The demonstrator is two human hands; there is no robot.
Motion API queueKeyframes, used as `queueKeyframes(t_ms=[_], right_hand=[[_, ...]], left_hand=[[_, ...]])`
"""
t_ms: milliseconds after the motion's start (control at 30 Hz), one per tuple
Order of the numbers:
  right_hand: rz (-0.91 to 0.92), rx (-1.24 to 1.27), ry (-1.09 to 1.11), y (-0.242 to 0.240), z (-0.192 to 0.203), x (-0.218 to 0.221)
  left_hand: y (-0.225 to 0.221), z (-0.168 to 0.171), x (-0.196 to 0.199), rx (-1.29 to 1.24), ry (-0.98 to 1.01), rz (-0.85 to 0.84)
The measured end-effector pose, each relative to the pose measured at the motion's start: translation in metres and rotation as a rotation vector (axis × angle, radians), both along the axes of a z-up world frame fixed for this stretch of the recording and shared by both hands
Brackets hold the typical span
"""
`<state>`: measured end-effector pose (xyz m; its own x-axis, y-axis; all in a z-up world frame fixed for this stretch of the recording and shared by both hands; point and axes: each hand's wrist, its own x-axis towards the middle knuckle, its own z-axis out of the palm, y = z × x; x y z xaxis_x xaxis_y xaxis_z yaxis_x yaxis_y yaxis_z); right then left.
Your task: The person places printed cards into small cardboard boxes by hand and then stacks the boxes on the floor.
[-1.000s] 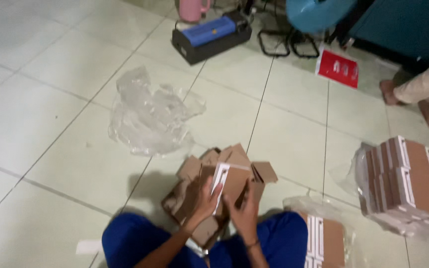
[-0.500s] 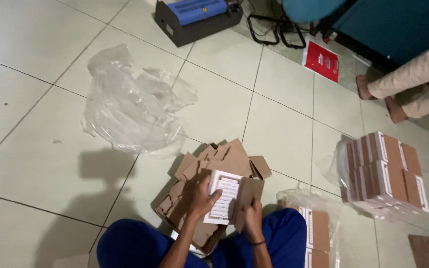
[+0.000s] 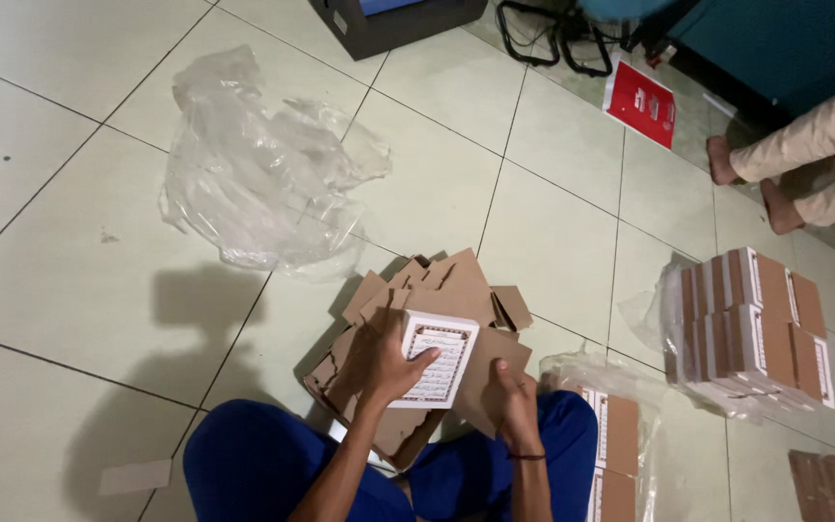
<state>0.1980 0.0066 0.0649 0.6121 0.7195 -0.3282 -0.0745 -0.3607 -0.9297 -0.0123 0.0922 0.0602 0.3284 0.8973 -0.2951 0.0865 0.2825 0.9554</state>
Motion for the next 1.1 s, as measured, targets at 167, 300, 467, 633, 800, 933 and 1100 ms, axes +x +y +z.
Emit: queueKeyframes(t_ms=[167,300,467,633,800,933,1100], right_hand=[[0.042,0.014,0.042,-0.004,-0.006,-0.003],[-0.003,0.097,0.128,-0.011,-0.043,0.023],[0.021,0.135,0.244,-0.014,-0.044,0.027],[-0.005,0.157,0.318,-0.014,-0.044,0.023],[-0.007,0.143,0.381,-0.015,-0.043,0.027],[-0.009,0.145,0.406,-0.016,-0.055,0.032],[-0.007,0.123,0.746,-0.014,-0.049,0.021]], left_hand=[[0.003,0.002,-0.003,0.015,0.012,0.031],[0.008,0.01,-0.011,-0.02,0.094,-0.099],[0.01,0.001,-0.012,0.012,0.045,-0.104],[0.008,-0.001,-0.015,0.01,0.029,-0.07],[0.008,0.001,-0.016,0.021,-0.038,-0.036],[0.008,-0.012,-0.013,0.027,-0.085,-0.013],[0.008,-0.029,-0.009,0.083,-0.157,0.021]])
